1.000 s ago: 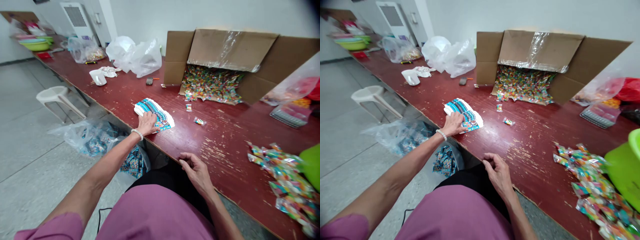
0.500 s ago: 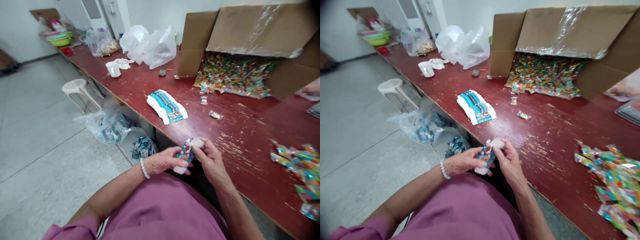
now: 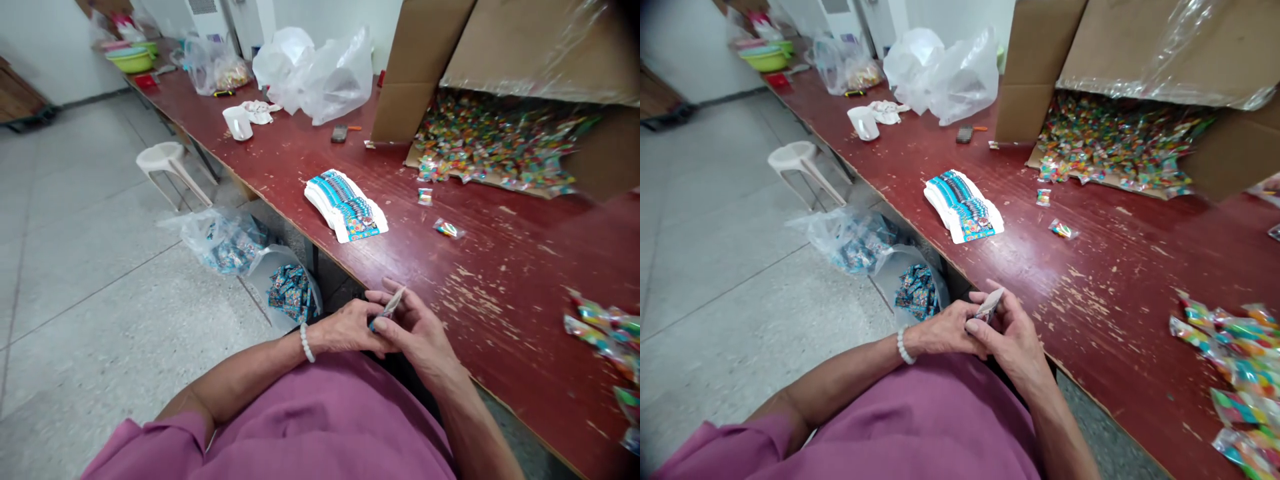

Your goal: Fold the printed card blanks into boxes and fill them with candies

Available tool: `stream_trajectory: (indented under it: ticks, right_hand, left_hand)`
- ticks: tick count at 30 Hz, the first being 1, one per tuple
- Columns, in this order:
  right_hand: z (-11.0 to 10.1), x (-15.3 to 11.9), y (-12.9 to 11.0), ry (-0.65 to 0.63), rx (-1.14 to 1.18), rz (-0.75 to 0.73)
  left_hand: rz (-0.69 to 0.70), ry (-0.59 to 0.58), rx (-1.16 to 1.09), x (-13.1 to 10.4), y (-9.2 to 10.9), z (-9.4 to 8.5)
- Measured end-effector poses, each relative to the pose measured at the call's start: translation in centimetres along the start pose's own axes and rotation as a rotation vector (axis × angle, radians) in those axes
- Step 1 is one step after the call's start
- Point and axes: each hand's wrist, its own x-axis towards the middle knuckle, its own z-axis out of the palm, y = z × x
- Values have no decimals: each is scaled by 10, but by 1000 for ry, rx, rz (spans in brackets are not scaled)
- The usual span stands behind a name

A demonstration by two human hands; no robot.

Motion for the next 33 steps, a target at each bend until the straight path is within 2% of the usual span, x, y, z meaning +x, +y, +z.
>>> stream_trajectory:
  ticks: [2, 5, 9, 15, 21, 27, 30, 33]
  right_hand:
    - [3, -1, 0, 48, -50, -20]
    - [8, -2, -2, 68, -126, -35]
    - [9, 3, 1, 80, -66, -16]
    - [6, 13, 2, 142, -115, -136]
    - [8, 12, -8, 115, -52, -91]
    - [9, 6, -11, 60, 115, 13]
    - [9, 4, -11, 35, 123, 5]
    - [9, 4, -7, 22, 47, -59]
  left_hand:
    - [-47, 10, -90, 1, -3, 2]
    - [-29, 77, -144, 3, -3, 5]
    - [-42, 81, -221, 5, 2, 5]
    - [-12, 135, -17, 8, 3, 2]
    - [27, 241, -48, 7, 6, 9]
    - [-39, 201, -171, 2, 14, 12]
    - [-80, 284, -285, 2, 9, 15]
    - [-65, 362, -313, 3, 3, 14]
